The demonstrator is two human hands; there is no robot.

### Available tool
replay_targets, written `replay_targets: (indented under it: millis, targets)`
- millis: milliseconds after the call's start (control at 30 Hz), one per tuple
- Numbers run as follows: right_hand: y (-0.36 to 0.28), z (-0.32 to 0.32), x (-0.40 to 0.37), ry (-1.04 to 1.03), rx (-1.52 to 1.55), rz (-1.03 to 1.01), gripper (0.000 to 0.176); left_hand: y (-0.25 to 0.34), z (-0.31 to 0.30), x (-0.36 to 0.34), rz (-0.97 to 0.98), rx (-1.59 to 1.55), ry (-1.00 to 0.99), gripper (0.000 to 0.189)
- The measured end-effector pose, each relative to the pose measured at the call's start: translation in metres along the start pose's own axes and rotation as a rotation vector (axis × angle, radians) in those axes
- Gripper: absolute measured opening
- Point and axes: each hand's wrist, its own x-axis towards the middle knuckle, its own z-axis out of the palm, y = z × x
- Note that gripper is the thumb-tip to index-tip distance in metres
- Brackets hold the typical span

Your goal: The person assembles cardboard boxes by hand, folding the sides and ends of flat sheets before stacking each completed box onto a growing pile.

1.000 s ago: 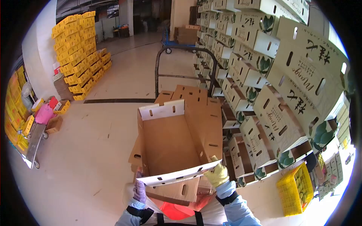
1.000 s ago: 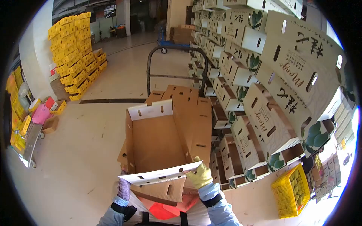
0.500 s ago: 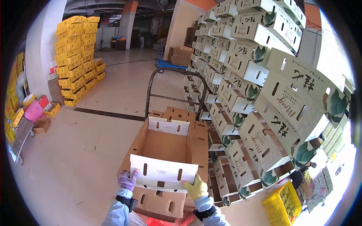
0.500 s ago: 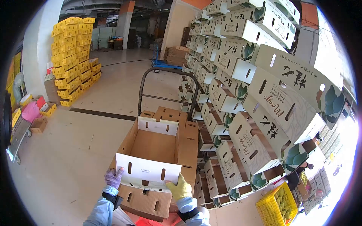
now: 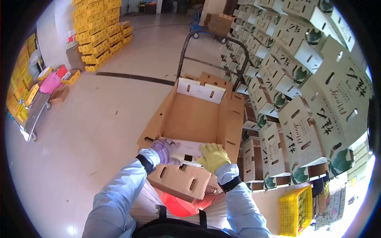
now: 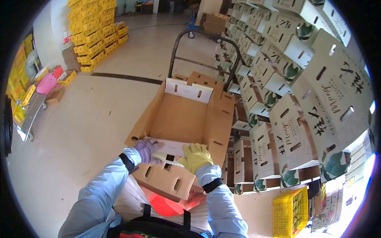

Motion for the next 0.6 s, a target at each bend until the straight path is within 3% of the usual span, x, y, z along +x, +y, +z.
replay_targets:
  millis: [33,133,200,267,367,433,467,500,567,600]
  targets:
    - [-0.009,-0.003,-0.008,-0.021,0.019,-0.008,0.058,0.012,-0.012,-0.004,-0.047,-0.015,-0.189,0.093]
    - [-0.035,-0.025,-0.036,-0.005,0.063,-0.035,0.057,0.021,0.012,-0.029,-0.059,0.076,-0.214,0.089]
    - [-0.049,-0.011,-0.053,-0.072,0.098,0.013,0.053,0.026,0.035,-0.052,0.009,0.238,0.011,0.084]
    - [-0.058,0.023,-0.078,-0.061,0.076,0.007,0.046,0.033,0.053,-0.067,-0.024,0.178,-0.159,0.076]
    - [-0.07,0.055,-0.099,0.067,0.078,-0.008,0.036,0.032,0.086,-0.079,-0.009,0.162,-0.131,0.075]
    - [-0.062,0.043,-0.097,-0.049,0.219,-0.028,0.034,0.027,0.077,-0.077,0.05,0.145,-0.112,0.075]
    - [-0.053,0.048,-0.096,-0.126,0.266,-0.016,0.038,0.026,0.063,-0.07,0.03,0.131,-0.238,0.075]
    - [-0.045,0.049,-0.09,-0.197,0.313,-0.007,0.043,0.027,0.049,-0.066,0.031,0.121,-0.2,0.053]
    - [-0.048,-0.015,-0.066,-0.431,0.207,0.085,0.037,0.021,0.037,-0.052,-0.049,0.165,-0.212,0.033]
    - [-0.039,-0.003,-0.063,-0.23,0.157,0.025,0.032,0.013,0.043,-0.047,-0.076,0.21,-0.128,0.036]
